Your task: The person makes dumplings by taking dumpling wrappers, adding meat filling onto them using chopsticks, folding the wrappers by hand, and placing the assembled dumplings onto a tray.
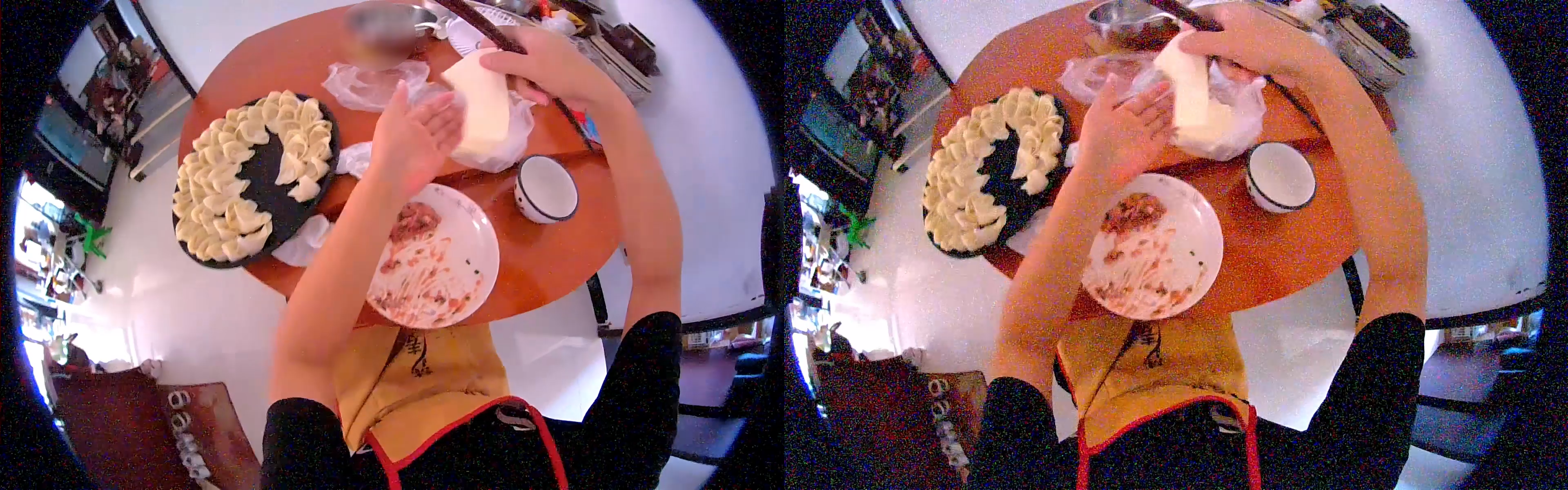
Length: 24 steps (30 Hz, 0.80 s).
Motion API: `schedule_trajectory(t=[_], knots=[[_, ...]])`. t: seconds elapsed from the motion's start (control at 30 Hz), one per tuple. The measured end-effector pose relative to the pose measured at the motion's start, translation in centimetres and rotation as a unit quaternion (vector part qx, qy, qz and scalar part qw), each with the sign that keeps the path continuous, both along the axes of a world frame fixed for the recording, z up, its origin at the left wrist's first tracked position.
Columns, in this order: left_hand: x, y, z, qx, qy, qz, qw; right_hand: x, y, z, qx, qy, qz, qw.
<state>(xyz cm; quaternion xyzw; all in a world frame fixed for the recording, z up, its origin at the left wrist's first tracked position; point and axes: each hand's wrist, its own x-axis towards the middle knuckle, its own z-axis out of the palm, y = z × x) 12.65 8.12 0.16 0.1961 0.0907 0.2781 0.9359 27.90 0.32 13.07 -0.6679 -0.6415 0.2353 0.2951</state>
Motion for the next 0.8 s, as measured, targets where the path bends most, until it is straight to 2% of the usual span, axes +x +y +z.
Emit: schedule_trajectory(t=[0.03, 0.07, 0.13, 0.17, 0.23, 0.27, 0.33, 0.37, 0.4, 0.47, 0.5, 0.53, 0.6, 0.67, 0.73, 0.8], knots=[[-1.3, -2.0, 1.1, -0.010, -0.027, 0.005, 1.000, -1.1, -0.2, -0.1, -0.018, 0.011, 0.035, 0.999], [-2.3, -2.7, 0.8, -0.014, -0.025, 0.010, 1.000, -2.5, -0.5, -0.5, -0.027, -0.011, 0.014, 0.999], [-4.0, -4.0, -0.1, 0.019, -0.137, 0.016, 0.990, -3.6, 0.0, -2.2, -0.046, -0.051, 0.047, 0.997], [-5.0, -4.5, -1.3, -0.005, -0.118, 0.040, 0.992, -4.2, -0.3, -2.8, -0.053, -0.046, 0.050, 0.996], [-8.4, -5.8, -2.5, 0.013, -0.088, 0.046, 0.995, -5.6, -1.8, -3.7, 0.109, 0.092, 0.001, 0.990], [-10.2, -6.1, -2.8, 0.041, -0.065, 0.049, 0.996, -5.0, -2.4, -3.7, 0.085, 0.160, -0.022, 0.983], [-13.6, -6.7, -3.0, -0.015, 0.009, 0.170, 0.985, -5.5, -3.9, -5.2, 0.176, 0.217, -0.008, 0.960], [-15.5, -7.2, -3.5, 0.006, 0.010, 0.201, 0.979, -5.1, -4.7, -6.4, 0.170, 0.217, -0.006, 0.961], [-17.3, -7.7, -4.0, 0.028, 0.011, 0.231, 0.972, -4.3, -5.5, -7.8, 0.201, 0.113, 0.047, 0.972], [-19.7, -9.2, -4.4, -0.014, 0.008, 0.252, 0.968, -4.9, -6.9, -8.9, 0.224, 0.008, 0.103, 0.969], [-20.5, -9.7, -4.6, -0.050, 0.003, 0.270, 0.962, -5.6, -7.9, -9.2, 0.124, 0.122, 0.070, 0.982], [-21.2, -10.2, -5.1, -0.054, 0.003, 0.272, 0.961, -6.1, -8.6, -9.4, 0.019, 0.233, 0.034, 0.972], [-22.1, -11.0, -6.1, -0.096, 0.039, 0.291, 0.951, -7.0, -8.9, -10.6, 0.031, 0.270, 0.057, 0.961], [-22.2, -11.4, -6.3, -0.113, 0.036, 0.277, 0.954, -7.3, -8.9, -10.5, -0.023, 0.131, 0.089, 0.987], [-22.0, -11.6, -6.2, -0.127, 0.031, 0.263, 0.956, -8.0, -9.0, -10.3, -0.022, 0.156, 0.071, 0.985], [-21.7, -11.7, -5.9, -0.106, 0.026, 0.271, 0.956, -8.0, -8.4, -11.1, 0.063, 0.213, 0.022, 0.975]])
